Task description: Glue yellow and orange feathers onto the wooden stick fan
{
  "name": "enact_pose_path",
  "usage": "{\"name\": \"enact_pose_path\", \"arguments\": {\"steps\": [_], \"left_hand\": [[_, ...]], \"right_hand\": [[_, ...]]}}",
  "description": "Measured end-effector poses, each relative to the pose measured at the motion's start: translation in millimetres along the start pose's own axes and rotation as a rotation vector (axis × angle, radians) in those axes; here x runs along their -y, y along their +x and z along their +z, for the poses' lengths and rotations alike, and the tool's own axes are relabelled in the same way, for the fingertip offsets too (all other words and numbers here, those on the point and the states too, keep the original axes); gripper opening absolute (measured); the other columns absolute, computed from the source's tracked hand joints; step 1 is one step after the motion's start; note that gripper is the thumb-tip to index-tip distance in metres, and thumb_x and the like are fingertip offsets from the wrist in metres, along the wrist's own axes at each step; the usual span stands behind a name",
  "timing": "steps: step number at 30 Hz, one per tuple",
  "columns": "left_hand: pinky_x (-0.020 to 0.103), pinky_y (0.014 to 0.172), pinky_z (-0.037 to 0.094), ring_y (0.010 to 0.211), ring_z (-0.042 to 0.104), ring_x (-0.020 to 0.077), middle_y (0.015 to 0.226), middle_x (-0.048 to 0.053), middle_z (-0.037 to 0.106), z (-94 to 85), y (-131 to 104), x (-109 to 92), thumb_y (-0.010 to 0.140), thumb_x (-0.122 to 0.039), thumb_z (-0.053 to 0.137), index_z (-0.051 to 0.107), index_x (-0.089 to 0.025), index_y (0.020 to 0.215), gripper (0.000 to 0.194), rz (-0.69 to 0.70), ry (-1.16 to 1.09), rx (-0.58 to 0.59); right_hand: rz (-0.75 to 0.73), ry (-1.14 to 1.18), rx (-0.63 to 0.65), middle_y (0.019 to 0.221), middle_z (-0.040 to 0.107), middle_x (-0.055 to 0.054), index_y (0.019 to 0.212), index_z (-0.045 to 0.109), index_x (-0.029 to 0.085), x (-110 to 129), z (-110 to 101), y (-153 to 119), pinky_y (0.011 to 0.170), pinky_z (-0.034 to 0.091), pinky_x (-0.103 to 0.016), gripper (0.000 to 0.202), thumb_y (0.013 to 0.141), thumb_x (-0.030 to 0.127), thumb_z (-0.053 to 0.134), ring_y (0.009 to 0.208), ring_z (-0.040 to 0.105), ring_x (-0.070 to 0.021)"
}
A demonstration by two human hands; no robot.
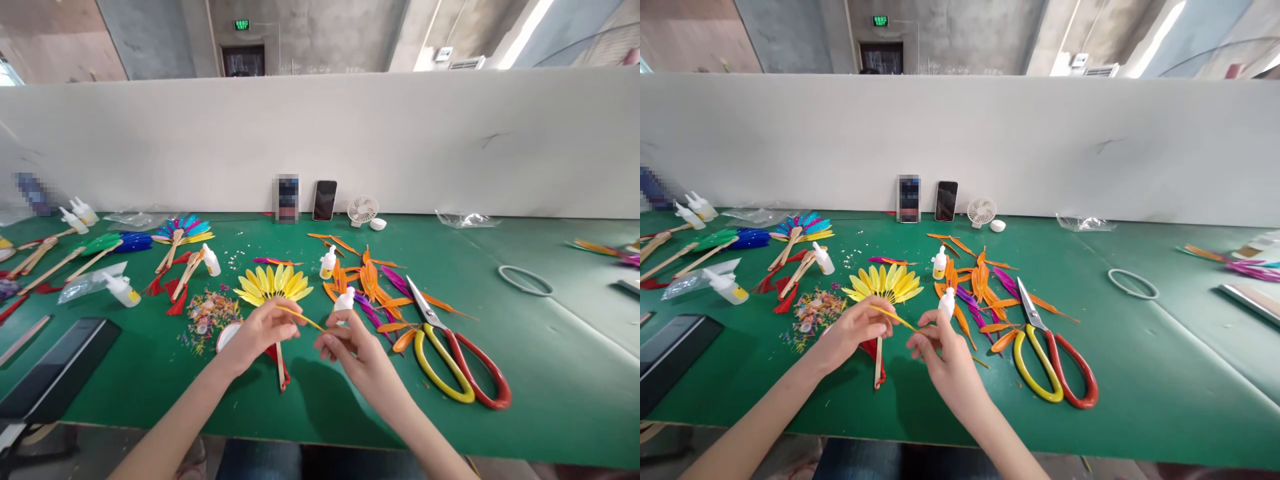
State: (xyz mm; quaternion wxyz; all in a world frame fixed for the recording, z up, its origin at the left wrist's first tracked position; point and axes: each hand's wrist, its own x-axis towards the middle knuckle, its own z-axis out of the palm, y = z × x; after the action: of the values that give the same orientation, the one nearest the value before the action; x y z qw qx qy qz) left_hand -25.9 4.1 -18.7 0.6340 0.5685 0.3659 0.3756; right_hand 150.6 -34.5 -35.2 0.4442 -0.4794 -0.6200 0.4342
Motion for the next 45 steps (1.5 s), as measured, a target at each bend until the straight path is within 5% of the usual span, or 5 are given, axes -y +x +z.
{"name": "enact_pose_path", "arguments": {"steps": [8, 12, 20, 40, 45], "left_hand": [[0.038, 0.074, 0.044, 0.081, 0.054, 0.02, 0.082, 0.006, 0.057, -11.9, 8, 3, 0.083, -0.031, 0.046, 0.059, -0.018, 0.09, 0.019, 0.443, 1.096, -0.342], [0.037, 0.073, 0.045, 0.083, 0.054, 0.0207, 0.087, 0.008, 0.059, 6.1, 9, 13, 0.084, -0.02, 0.044, 0.062, -0.017, 0.084, 0.018, 0.652, 1.423, -0.107], [0.041, 0.081, 0.048, 0.093, 0.057, 0.0257, 0.101, 0.012, 0.062, 27.2, -7, 37, 0.078, -0.028, 0.056, 0.057, -0.009, 0.106, 0.034, 0.487, 1.496, 0.163], [0.048, 0.089, 0.043, 0.096, 0.056, 0.0256, 0.099, 0.011, 0.061, 19.7, -7, 31, 0.079, -0.02, 0.053, 0.058, -0.013, 0.099, 0.021, 0.469, 1.484, 0.121], [0.049, 0.095, 0.036, 0.109, 0.052, 0.0255, 0.11, 0.012, 0.061, 15.5, -2, 38, 0.082, -0.015, 0.046, 0.058, -0.016, 0.102, 0.023, 0.487, 1.481, 0.127]], "right_hand": [[-0.025, -0.46, -0.072, 0.069, 0.07, -0.002, 0.089, 0.038, 0.023, -16, 3, -1, 0.046, 0.043, -0.028, 0.01, 0.079, 0.024, 0.037, 0.051, 0.063, -0.0201], [-0.03, -0.558, -0.092, 0.066, 0.07, -0.003, 0.09, 0.04, 0.021, -25, 6, -4, 0.042, 0.04, -0.028, 0.013, 0.077, 0.021, 0.037, 0.048, 0.063, -0.0214], [-0.026, -0.562, -0.07, 0.07, 0.069, -0.003, 0.087, 0.041, 0.022, -26, -3, -4, 0.043, 0.041, -0.027, 0.014, 0.073, 0.021, 0.042, 0.043, 0.058, -0.018], [-0.141, -0.44, -0.688, 0.063, 0.051, 0.003, 0.081, 0.041, 0.022, -19, -46, 5, 0.044, 0.039, -0.024, 0.013, 0.08, 0.034, 0.048, 0.047, 0.047, -0.0114], [-0.401, -0.789, -0.125, 0.077, 0.062, -0.006, 0.091, 0.056, 0.02, -33, -20, 2, 0.06, 0.048, -0.028, 0.02, 0.083, 0.013, 0.039, 0.069, 0.057, -0.0172]]}}
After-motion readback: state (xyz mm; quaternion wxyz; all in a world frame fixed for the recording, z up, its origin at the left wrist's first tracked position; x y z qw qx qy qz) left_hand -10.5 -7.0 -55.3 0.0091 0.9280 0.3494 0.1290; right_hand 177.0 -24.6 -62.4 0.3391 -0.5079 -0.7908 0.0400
